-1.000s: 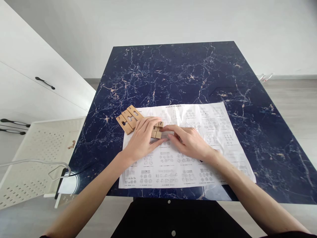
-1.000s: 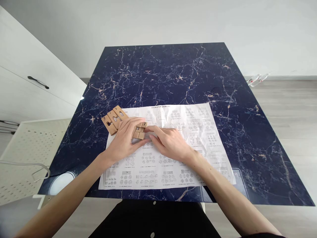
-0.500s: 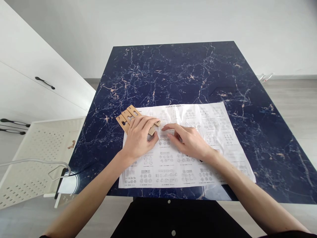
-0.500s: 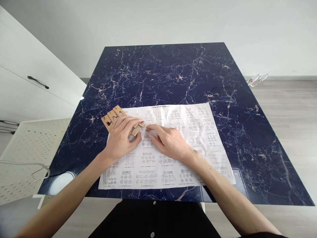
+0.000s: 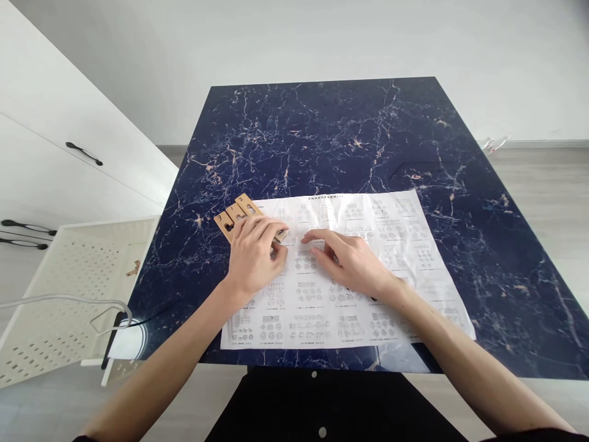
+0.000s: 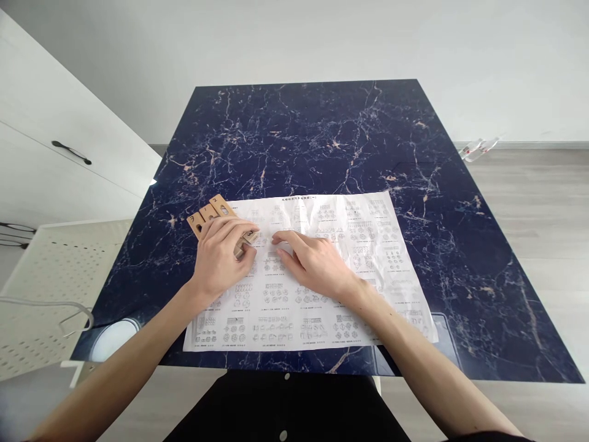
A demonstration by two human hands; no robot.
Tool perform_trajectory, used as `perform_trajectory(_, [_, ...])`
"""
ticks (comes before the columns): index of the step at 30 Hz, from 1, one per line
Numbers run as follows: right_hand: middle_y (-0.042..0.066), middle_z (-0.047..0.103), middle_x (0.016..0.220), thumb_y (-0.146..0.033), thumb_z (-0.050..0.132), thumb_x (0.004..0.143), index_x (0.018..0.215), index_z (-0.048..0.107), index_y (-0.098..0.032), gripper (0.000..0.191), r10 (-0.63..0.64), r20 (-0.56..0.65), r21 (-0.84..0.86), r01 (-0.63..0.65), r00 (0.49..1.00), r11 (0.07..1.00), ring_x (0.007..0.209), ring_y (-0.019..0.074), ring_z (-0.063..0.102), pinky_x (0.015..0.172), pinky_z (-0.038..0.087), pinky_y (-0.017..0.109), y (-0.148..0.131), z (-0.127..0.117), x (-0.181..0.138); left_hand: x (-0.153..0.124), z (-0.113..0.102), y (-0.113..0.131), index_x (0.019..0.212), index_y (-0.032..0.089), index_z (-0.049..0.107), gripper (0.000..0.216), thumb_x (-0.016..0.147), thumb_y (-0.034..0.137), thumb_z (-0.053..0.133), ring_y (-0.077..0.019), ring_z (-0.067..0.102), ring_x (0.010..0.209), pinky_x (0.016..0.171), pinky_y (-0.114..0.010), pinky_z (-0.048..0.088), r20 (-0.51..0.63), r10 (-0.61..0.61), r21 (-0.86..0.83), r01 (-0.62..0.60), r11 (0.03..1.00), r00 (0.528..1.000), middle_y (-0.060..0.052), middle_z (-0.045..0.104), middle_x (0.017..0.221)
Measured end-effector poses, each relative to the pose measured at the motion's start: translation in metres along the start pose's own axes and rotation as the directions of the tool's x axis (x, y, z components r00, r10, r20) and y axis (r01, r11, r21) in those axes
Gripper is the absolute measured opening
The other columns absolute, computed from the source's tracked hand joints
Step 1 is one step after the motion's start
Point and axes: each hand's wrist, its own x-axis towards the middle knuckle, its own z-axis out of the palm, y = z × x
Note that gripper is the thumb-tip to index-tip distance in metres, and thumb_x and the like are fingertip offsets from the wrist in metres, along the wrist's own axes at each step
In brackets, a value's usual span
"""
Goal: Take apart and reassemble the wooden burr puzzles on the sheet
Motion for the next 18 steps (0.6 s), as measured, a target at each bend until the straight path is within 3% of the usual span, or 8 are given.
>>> perform_trajectory(5, [0.001,0.072,0.081,-0.032,0.047,0.113,0.134,0.066,-0.016,0.033,-0.001,-0.004,0.000,0.001,1.000,1.000,0.051,0.0120,0.051,0.051,0.038,0.028,0.000,0.001,0.000,0.001,-0.002,0.002,0.114,0.024,0.068,0.041,0.083,0.000,0.062,-0.0353,0.071,0.113,0.102,-0.059,0.054,-0.032,0.032,0.006,-0.031,0.999,0.999,-0.007,0.081,0.112])
perform_trajectory(9, [0.003,0.075,0.086,-0.034,0.047,0.114,0.133,0.066,-0.016,0.032,-0.010,-0.015,-0.011,0.010,1.000,1.000,0.052,0.0119,0.052,0.052,0.040,0.029,-0.001,0.001,0.001,0.002,-0.005,0.006,0.114,0.025,0.068,0.040,0.085,-0.001,0.060,-0.0322,0.071,0.114,0.099,-0.055,0.057,-0.063,0.151,-0.082,-0.156,0.984,0.986,-0.007,0.080,0.113])
perform_trajectory(12, [0.005,0.078,0.093,-0.031,0.047,0.114,0.132,0.066,-0.016,0.030,-0.028,-0.031,-0.019,0.028,0.999,0.999,0.056,0.0123,0.056,0.054,0.042,0.029,0.000,0.002,0.001,0.000,-0.006,0.009,0.103,0.025,0.069,0.031,0.092,0.000,0.055,-0.0242,0.075,0.095,0.088,-0.044,0.061,-0.005,0.301,-0.191,-0.297,0.936,0.953,-0.003,0.080,0.101])
perform_trajectory(15, [0.007,0.080,0.099,-0.028,0.047,0.114,0.131,0.067,-0.015,0.029,-0.055,-0.045,-0.034,0.053,0.997,0.998,0.055,0.0117,0.056,0.053,0.043,0.029,0.003,0.004,0.001,-0.005,-0.004,0.011,0.084,0.023,0.066,0.030,0.098,0.001,0.051,-0.0162,0.068,0.067,0.064,-0.033,0.055,0.094,0.465,-0.262,-0.429,0.864,0.880,0.002,0.076,0.077])
perform_trajectory(18, [0.009,0.081,0.108,-0.026,0.049,0.114,0.129,0.068,-0.014,0.027,-0.097,-0.061,-0.048,0.095,0.993,0.994,0.056,0.0112,0.056,0.051,0.044,0.029,0.005,0.006,0.001,-0.008,0.000,0.012,0.075,0.020,0.064,0.034,0.101,0.003,0.048,-0.0138,0.061,0.057,0.053,-0.031,0.047,0.155,0.505,-0.279,-0.453,0.847,0.849,0.002,0.072,0.068])
